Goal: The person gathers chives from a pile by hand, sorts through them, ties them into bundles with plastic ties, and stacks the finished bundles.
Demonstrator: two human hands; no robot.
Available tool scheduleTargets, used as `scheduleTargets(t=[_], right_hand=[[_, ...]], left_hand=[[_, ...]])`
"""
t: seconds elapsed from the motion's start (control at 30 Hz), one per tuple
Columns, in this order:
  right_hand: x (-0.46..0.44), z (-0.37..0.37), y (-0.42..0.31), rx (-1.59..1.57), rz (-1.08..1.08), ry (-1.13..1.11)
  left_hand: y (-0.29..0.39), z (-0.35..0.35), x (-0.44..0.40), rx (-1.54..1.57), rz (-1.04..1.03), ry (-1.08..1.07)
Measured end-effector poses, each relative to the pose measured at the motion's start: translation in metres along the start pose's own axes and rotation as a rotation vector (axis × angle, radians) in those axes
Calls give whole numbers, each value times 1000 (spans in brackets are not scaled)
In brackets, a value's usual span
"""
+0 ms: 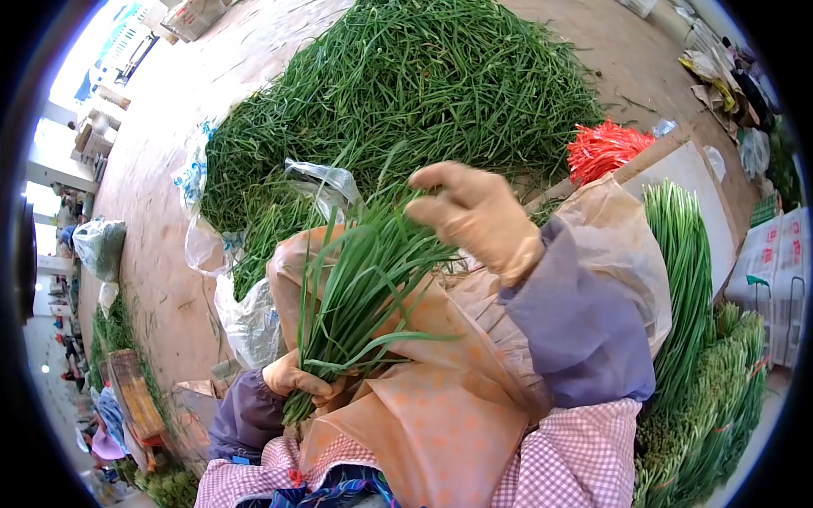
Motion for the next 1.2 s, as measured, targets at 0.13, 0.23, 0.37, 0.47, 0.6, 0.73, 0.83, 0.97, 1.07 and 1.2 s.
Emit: scheduleTargets(t=[0.13,0.23,0.37,0.47,0.6,0.73,0.83,0.97,1.07,1.2], right_hand=[[-17,-20,4,439,366,62],[-20,-2,11,478,461,383],[-16,81,27,-71,71,589],[-3,90,43,-44,59,260],[16,51,70,-44,-102,-64],[8,27,78,-9,75,64],[1,58,83,194,174,397],[8,68,65,318,269,543],[41,22,14,315,360,396],[65,-62,-42,849,917,119]], left_hand=[[2,-3,2,-13,15,34],[1,0,4,50,19,37],[-4,8,2,125,-2,-40],[-1,7,2,157,-3,11],[0,6,0,80,13,26],[-1,3,0,78,8,8],[1,1,2,68,23,2],[4,-4,-4,85,-5,-21],[4,-7,-9,95,-42,59],[6,-12,-13,67,-45,132]])
Point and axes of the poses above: each hand's wrist, its own x-axis away from the middle knuckle, its own z-axis out of the back of the hand, y = z × x, the point moved 4 cm from there along -x, towards the middle knuckle, and after that the axes turned 14 degrees about x, right-handed, at the moved point
